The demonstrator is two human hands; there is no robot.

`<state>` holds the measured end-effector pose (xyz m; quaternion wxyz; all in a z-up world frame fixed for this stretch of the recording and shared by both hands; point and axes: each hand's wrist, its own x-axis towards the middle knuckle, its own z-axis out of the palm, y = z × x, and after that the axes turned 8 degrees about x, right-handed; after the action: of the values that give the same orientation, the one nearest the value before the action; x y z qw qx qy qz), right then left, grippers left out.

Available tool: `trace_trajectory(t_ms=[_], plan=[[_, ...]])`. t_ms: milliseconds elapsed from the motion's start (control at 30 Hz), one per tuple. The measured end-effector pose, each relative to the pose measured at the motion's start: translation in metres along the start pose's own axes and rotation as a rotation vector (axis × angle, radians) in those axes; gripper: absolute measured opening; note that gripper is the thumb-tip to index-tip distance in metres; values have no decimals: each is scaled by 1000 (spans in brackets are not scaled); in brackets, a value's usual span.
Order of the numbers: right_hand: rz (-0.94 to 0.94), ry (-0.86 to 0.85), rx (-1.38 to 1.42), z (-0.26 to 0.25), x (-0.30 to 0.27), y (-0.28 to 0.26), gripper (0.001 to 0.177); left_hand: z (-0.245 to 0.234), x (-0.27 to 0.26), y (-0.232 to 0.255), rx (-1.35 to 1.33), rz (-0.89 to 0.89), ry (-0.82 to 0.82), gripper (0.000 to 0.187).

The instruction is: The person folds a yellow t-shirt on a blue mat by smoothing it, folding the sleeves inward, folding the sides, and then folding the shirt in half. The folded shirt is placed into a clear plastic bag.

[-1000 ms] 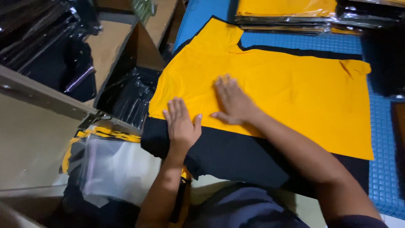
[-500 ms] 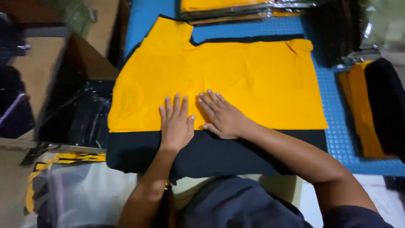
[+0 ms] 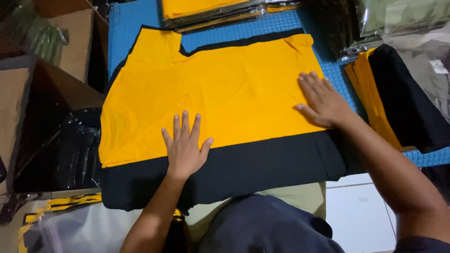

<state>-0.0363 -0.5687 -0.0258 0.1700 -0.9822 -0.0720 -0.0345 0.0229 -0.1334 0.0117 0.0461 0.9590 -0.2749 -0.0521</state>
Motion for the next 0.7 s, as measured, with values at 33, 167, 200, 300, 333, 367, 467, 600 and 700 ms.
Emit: trace_trajectory(t_ms=[33,167,200,300,333,367,467,600,700], plan=[[-4,7,-4,0,1,7,87,-2,0,1,2,0,9,71],[19,262,-201,4,17,42,46,-2,7,4,60,-33,-43,73],[11,428,-296,8,26,53,16,0,11,4,114,-56,-66,76],[67,602,-231,21,73,98,26,-40,31,41,8,56,-13,68],[67,603,-231,20,88,101,26,-37,41,50,9,56,-13,68],[170,557,-58,18,104,106,40,-33,52,58,-22,131,9,69],[407,406,315,-16,128,77,55,-4,83,74,6,223,33,71],[480,389,550,-25,151,78,45,21,100,82,179,241,130,76],[431,602,807,2,171,122,21,19,100,81,221,242,141,77]])
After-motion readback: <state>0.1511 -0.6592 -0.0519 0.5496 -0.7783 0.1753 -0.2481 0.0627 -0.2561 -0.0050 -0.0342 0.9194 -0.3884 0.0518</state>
